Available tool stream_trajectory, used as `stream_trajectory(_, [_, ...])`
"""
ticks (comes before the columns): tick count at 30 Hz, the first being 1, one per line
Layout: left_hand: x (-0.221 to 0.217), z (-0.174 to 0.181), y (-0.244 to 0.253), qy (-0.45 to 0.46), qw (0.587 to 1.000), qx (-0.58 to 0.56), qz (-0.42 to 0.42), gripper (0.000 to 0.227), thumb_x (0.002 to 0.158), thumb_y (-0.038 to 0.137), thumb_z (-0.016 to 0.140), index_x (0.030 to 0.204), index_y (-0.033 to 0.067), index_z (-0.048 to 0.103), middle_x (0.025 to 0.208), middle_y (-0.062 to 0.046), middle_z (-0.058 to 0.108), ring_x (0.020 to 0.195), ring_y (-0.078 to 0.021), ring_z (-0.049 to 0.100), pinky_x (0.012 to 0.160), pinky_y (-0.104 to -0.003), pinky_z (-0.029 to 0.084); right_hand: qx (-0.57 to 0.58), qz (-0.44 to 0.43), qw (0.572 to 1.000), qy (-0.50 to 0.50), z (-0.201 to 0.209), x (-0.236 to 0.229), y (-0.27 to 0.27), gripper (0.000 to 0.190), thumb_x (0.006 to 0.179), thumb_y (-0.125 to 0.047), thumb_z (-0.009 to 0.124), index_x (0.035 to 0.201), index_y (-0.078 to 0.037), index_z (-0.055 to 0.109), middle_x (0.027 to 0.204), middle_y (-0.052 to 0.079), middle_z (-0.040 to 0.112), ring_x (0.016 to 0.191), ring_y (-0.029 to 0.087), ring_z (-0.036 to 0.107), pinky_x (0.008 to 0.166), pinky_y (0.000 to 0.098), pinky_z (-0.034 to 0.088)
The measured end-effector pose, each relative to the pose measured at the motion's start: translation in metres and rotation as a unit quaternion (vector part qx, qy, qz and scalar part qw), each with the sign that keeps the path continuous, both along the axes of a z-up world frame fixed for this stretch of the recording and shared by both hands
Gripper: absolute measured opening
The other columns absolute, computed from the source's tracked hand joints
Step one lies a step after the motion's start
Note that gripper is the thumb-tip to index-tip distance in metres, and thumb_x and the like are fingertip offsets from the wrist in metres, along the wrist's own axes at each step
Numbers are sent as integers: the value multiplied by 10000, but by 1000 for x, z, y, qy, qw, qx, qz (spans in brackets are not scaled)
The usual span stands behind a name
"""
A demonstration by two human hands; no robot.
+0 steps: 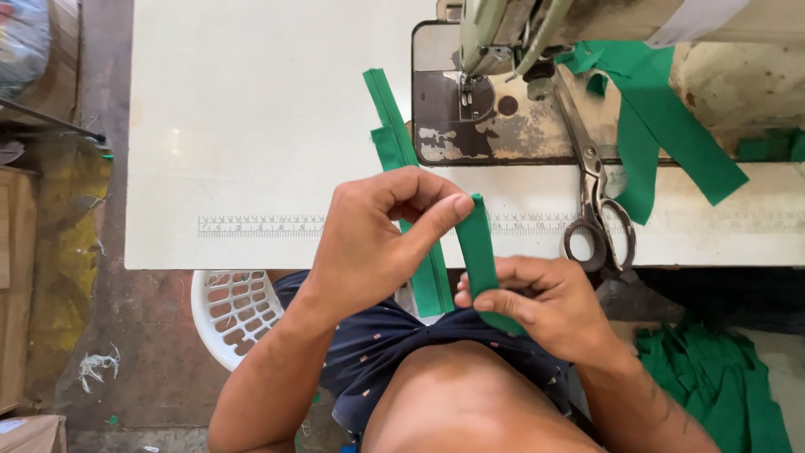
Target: The person is folding green fabric strips and sewing them using an industrial sewing machine, then cutting the finished strips with scissors.
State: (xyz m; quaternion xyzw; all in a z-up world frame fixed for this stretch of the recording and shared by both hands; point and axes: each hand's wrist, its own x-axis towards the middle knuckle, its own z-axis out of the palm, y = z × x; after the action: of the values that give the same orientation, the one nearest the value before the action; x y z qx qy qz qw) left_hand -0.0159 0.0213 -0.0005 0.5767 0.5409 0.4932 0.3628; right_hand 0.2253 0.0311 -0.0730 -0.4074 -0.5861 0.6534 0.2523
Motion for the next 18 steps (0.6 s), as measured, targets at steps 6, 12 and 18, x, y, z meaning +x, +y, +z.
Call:
stream_trajectory(6, [-9,1,7,8,1000,-14,-2,163,1034,219,751,942,89,778,873,17,790,704,-43,615,603,-220,541,7,-72,997,22,-13,-4,-8,193,710,-34,963,833,-21,815,907,146,890,865,204,867,826,331,744])
stream_trajectory(12, [-28,-54,36,76,993,86,-19,134,1118,153,651,1012,71,658,889,-45,673,737,-137,563,653,-285,505,-45,-41,995,-84,-14,-19,-18,130,869,-106,880,825,-3,814,776,130,932,774,136,873,721,257,681])
stream_trajectory(18, [-17,-126,47,401,895,183,75,105,1062,45,734,995,9,661,1018,-135,641,982,-349,607,832,-461,541,-112,-69,982,-132,-52,-21,-24,134,891,-125,882,852,-16,816,825,125,946,798,97,836,700,231,638])
